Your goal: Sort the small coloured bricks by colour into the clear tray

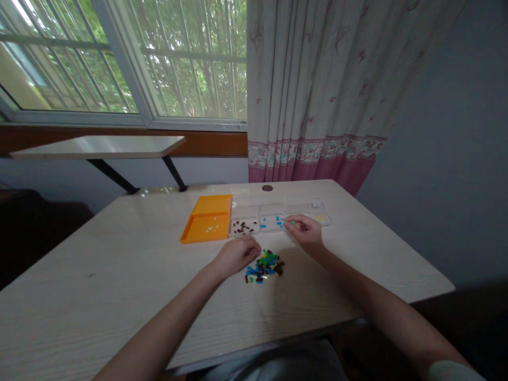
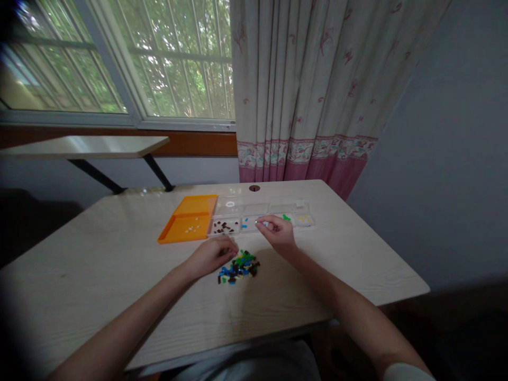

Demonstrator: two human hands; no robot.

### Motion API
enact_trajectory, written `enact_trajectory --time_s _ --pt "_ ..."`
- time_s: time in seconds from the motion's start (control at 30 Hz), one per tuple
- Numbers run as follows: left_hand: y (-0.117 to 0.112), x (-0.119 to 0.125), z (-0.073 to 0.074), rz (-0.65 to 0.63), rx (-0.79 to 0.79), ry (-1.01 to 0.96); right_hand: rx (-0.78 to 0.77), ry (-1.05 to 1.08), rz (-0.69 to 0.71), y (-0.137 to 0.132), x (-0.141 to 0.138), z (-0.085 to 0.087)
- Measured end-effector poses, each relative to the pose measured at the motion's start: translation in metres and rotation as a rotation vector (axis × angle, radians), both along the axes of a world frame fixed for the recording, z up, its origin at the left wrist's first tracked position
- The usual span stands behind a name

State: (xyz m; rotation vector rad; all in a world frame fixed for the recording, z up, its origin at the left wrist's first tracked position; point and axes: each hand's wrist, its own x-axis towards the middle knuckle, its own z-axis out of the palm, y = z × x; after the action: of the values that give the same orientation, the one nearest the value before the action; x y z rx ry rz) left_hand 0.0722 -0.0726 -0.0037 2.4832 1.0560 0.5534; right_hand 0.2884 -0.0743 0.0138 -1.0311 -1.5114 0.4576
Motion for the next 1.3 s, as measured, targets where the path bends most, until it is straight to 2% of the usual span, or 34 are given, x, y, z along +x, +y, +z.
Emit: enact_trajectory --time_s 0.23,0.4,0.53,0.73,0.87,1.07,1.17,1.3 --pt "0.000 0.000 0.001 -0.014 0.015 0.028 0.020 -0.082 -0.022 0.004 0.005 -0.005" --pt "0.001 -0.001 0.000 -0.025 0.020 0.038 0.057 -0.468 -0.021 0.019 0.035 -0.002" --pt "0.000 -0.002 0.002 -0.029 0.021 0.045 -0.062 -0.742 -0.098 0.034 0.064 0.002" --pt "-0.002 -0.001 0.005 -0.045 0.012 0.038 -0.222 -0.913 -0.164 0.049 0.086 -0.005" --pt "-0.001 -0.002 0.003 -0.048 0.019 0.041 -0.276 -0.939 -0.160 0.050 0.087 -0.009" --pt "0.000 -0.002 0.000 -0.052 0.036 0.062 -0.289 -0.920 -0.164 0.047 0.082 -0.005" --pt "0.000 -0.002 0.001 -0.052 0.035 0.069 -0.252 -0.907 -0.086 0.040 0.069 -0.004" --pt "-0.001 -0.001 0.003 -0.050 0.034 0.077 -0.159 -0.942 0.083 0.024 0.038 -0.008"
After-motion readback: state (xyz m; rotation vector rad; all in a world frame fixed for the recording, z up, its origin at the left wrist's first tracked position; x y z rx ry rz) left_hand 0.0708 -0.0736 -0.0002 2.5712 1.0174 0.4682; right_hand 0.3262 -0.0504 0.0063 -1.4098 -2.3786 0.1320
